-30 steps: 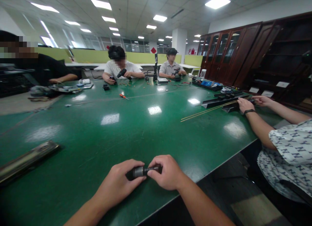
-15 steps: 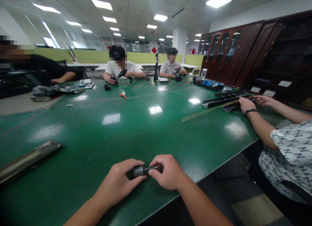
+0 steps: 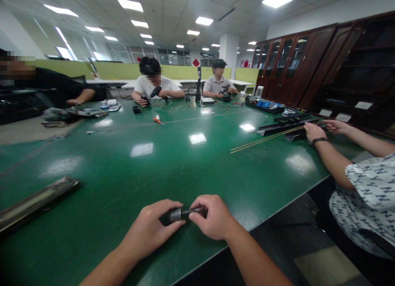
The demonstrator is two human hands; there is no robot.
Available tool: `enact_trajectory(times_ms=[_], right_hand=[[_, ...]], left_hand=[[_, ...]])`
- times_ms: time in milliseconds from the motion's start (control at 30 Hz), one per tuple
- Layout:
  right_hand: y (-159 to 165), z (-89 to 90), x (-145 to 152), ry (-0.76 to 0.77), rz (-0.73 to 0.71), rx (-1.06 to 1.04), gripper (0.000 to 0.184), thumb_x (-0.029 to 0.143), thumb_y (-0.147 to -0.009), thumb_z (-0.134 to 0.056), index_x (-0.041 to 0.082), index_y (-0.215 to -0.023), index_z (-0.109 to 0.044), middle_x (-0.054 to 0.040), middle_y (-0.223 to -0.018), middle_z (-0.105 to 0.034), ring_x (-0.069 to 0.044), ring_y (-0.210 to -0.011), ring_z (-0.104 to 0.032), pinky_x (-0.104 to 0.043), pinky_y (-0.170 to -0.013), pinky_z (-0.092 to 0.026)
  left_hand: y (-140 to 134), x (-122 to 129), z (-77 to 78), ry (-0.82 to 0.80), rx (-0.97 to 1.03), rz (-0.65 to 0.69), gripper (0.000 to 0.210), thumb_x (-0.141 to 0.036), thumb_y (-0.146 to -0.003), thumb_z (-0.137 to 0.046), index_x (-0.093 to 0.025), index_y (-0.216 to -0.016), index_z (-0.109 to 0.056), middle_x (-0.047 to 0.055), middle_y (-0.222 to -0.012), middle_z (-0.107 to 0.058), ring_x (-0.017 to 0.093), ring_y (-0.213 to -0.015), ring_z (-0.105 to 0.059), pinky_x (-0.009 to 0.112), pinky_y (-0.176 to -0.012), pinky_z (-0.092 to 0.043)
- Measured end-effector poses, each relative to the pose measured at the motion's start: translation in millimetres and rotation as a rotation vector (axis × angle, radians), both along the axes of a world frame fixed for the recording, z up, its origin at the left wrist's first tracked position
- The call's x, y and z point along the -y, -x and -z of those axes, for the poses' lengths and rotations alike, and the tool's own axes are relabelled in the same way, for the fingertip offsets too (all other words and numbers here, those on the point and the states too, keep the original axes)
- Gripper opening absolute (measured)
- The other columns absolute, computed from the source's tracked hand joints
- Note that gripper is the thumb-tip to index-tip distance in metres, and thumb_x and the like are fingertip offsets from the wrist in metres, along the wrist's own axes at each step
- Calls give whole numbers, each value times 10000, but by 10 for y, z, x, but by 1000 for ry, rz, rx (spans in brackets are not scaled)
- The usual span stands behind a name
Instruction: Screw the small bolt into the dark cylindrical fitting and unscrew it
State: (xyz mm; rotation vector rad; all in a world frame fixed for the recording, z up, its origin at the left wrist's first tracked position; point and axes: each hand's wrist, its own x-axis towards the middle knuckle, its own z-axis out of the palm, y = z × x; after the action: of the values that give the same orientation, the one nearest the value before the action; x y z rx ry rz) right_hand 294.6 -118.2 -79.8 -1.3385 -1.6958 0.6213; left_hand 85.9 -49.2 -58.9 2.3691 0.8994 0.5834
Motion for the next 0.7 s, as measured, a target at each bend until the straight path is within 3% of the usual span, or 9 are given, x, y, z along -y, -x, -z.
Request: enact_trajectory(times_ms=[700], right_hand=[[-2, 25, -8, 29, 29, -127, 64, 180, -818, -651, 179, -873, -684, 12, -687, -624, -137, -625, -552, -238, -604, -429]], left_hand=[[56, -67, 35, -117, 38, -29, 248, -274, -796, -750, -268, -1038, -700, 3, -986, -727, 177, -896, -682, 280, -820, -533]])
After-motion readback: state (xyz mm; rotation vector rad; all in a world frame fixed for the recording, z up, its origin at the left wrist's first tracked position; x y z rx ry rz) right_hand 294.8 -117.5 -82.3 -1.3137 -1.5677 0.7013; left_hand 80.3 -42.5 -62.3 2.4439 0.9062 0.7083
